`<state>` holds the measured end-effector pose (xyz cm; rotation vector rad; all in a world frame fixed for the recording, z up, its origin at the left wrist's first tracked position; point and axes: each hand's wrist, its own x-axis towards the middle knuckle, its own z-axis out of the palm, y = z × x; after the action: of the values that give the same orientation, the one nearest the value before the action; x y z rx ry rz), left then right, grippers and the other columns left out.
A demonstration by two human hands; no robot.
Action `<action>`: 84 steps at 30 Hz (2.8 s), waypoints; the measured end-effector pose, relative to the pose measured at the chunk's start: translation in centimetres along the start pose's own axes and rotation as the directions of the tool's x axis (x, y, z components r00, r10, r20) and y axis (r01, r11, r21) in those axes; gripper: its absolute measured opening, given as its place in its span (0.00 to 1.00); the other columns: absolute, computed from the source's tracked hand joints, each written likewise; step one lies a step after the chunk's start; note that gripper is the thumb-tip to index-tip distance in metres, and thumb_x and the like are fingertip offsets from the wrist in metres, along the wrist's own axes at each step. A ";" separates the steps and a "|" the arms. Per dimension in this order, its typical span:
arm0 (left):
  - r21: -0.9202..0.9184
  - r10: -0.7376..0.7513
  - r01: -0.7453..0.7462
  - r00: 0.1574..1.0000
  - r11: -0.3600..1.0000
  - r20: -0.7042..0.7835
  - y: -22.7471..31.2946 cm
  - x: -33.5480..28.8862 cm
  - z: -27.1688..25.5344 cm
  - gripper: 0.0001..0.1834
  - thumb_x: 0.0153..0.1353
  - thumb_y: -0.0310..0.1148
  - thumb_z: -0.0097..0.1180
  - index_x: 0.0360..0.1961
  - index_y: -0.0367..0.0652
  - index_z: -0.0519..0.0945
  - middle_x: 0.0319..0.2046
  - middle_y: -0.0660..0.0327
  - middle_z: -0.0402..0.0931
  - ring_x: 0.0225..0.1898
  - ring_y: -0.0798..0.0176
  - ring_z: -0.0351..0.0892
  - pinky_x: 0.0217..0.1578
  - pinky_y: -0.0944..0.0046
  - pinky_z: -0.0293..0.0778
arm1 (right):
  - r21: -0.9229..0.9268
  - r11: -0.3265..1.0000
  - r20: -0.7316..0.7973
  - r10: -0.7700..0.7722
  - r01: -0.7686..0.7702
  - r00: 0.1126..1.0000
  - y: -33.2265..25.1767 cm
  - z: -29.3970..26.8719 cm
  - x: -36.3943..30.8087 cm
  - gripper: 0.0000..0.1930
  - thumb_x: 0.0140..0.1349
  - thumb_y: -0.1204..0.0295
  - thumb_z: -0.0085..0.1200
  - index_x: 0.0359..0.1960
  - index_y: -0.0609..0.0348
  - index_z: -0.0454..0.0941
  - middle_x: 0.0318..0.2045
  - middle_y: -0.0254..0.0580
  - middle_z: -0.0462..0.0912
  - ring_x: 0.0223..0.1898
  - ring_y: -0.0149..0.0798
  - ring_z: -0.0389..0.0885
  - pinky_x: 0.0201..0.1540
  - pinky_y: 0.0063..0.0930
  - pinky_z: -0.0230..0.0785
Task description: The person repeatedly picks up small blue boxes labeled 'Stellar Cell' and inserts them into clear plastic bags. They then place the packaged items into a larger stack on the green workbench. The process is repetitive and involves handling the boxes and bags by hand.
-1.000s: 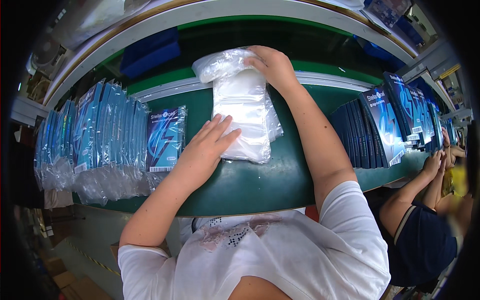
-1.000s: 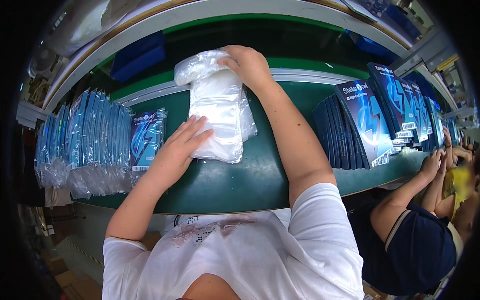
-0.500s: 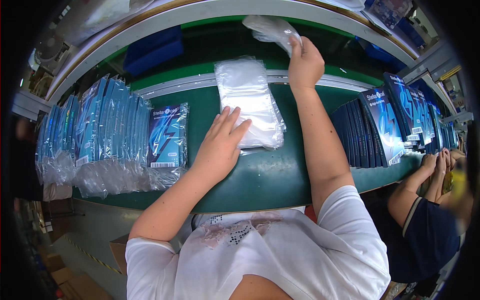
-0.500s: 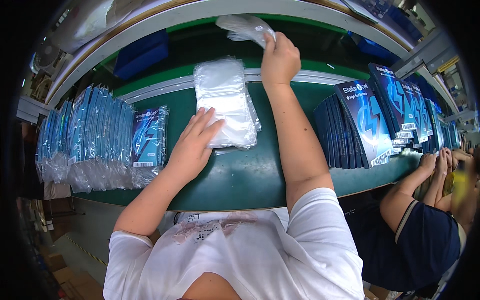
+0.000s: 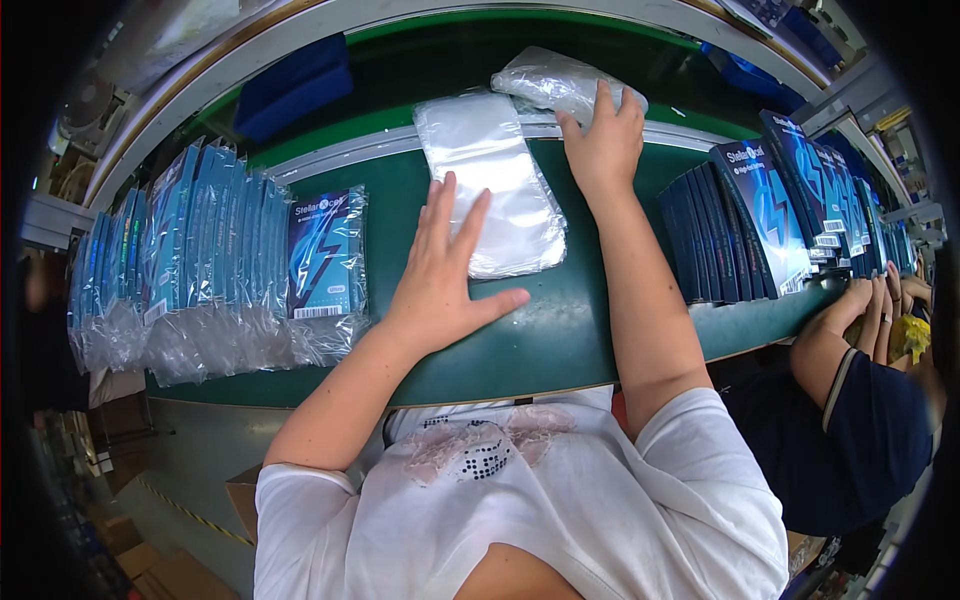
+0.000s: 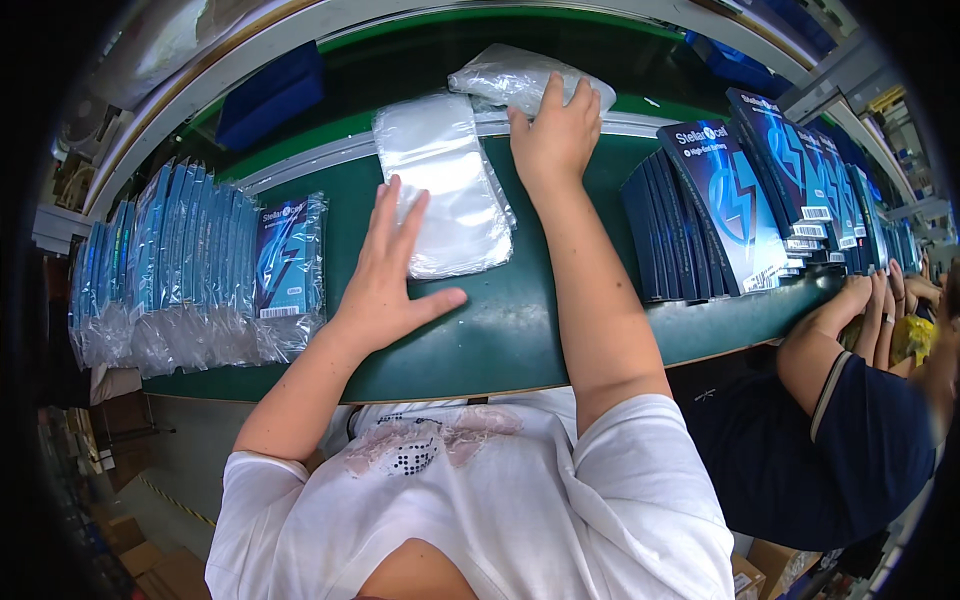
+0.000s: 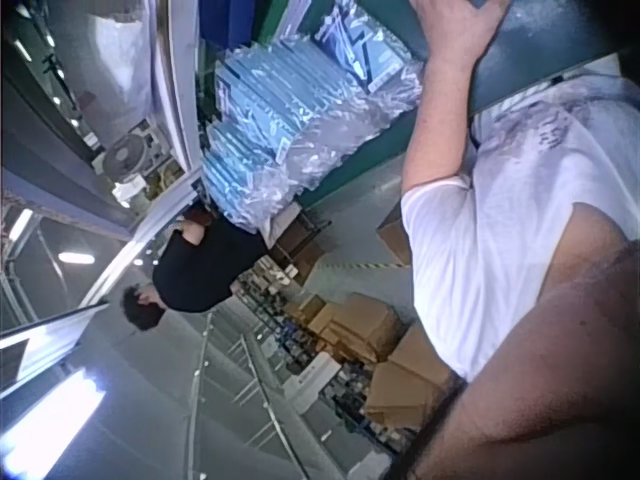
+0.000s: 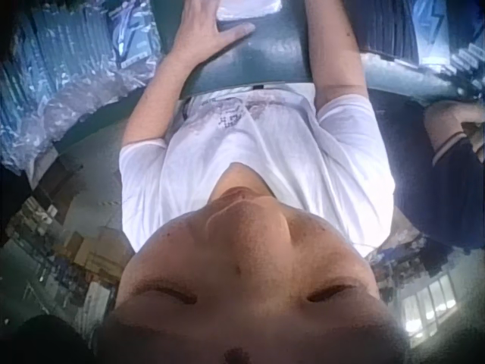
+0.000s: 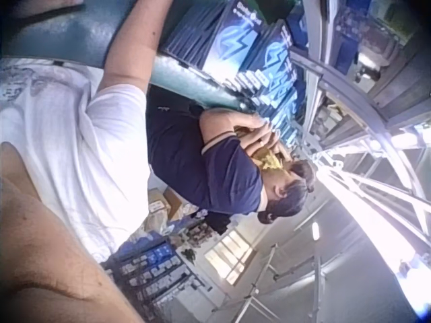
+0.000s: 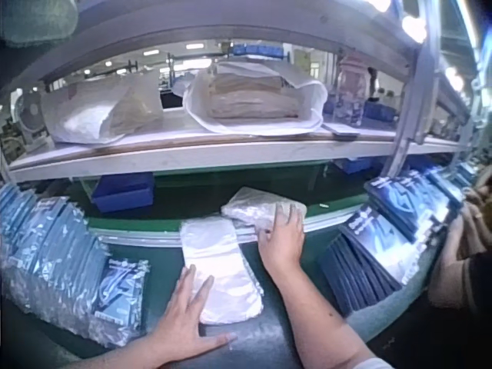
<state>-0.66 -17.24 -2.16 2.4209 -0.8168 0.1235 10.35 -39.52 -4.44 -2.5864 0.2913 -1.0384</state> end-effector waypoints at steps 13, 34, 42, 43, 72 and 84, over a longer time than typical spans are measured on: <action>-0.824 -0.441 0.107 0.878 0.556 -0.184 -3.3 3.2 4.7 0.28 0.70 0.40 0.39 0.65 0.35 0.55 0.65 0.47 0.50 0.66 0.52 0.52 0.64 0.60 0.51 | 0.775 0.068 0.600 0.235 -0.629 0.765 -6.1 -5.8 -10.0 0.28 0.66 0.76 0.43 0.65 0.72 0.51 0.63 0.56 0.61 0.63 0.42 0.61 0.65 0.29 0.52; 0.131 0.171 -0.161 0.983 0.978 -0.063 -0.3 -0.1 -0.7 0.31 0.59 0.50 0.53 0.63 0.54 0.67 0.68 0.52 0.49 0.70 0.43 0.42 0.66 0.40 0.37 | 0.062 0.957 0.058 -0.286 0.283 0.956 0.1 -3.6 -0.7 0.31 0.53 0.71 0.57 0.61 0.57 0.64 0.64 0.56 0.58 0.67 0.58 0.52 0.66 0.52 0.47; 0.117 0.119 -0.121 0.992 0.986 0.032 -1.3 -0.3 1.7 0.30 0.61 0.50 0.51 0.62 0.52 0.66 0.68 0.50 0.49 0.69 0.41 0.43 0.66 0.42 0.43 | 0.053 0.993 0.179 -0.116 0.108 0.977 3.2 1.3 2.9 0.25 0.51 0.64 0.61 0.53 0.51 0.74 0.55 0.43 0.73 0.58 0.53 0.67 0.54 0.60 0.58; 0.112 0.113 -0.116 0.993 0.987 0.027 -1.3 -0.4 1.7 0.30 0.61 0.50 0.51 0.62 0.52 0.66 0.68 0.49 0.49 0.69 0.41 0.43 0.66 0.41 0.43 | 0.161 0.984 0.144 -0.100 0.076 0.985 3.3 1.5 3.1 0.23 0.52 0.66 0.61 0.52 0.53 0.75 0.53 0.44 0.75 0.55 0.53 0.69 0.53 0.56 0.60; 0.078 0.169 -0.167 0.985 0.983 -0.020 -0.8 -0.6 0.0 0.22 0.60 0.37 0.54 0.54 0.42 0.73 0.62 0.54 0.61 0.66 0.47 0.53 0.65 0.45 0.47 | 0.529 0.778 0.026 -0.415 0.339 0.910 -3.6 -21.6 -3.5 0.16 0.51 0.76 0.61 0.44 0.63 0.80 0.38 0.44 0.83 0.41 0.41 0.81 0.45 0.31 0.71; 0.175 0.276 -0.278 0.960 0.944 0.036 0.6 1.6 -2.1 0.06 0.52 0.25 0.57 0.33 0.39 0.82 0.35 0.59 0.76 0.40 0.55 0.74 0.49 0.54 0.63 | -0.228 0.971 0.261 -0.005 0.067 0.965 2.7 -24.2 -1.7 0.30 0.45 0.60 0.67 0.53 0.54 0.76 0.44 0.51 0.75 0.47 0.48 0.72 0.50 0.36 0.67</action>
<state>0.49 -17.26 0.30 2.4585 -1.1956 0.3047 -7.95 -47.14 9.87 -2.9109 0.3176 -0.6995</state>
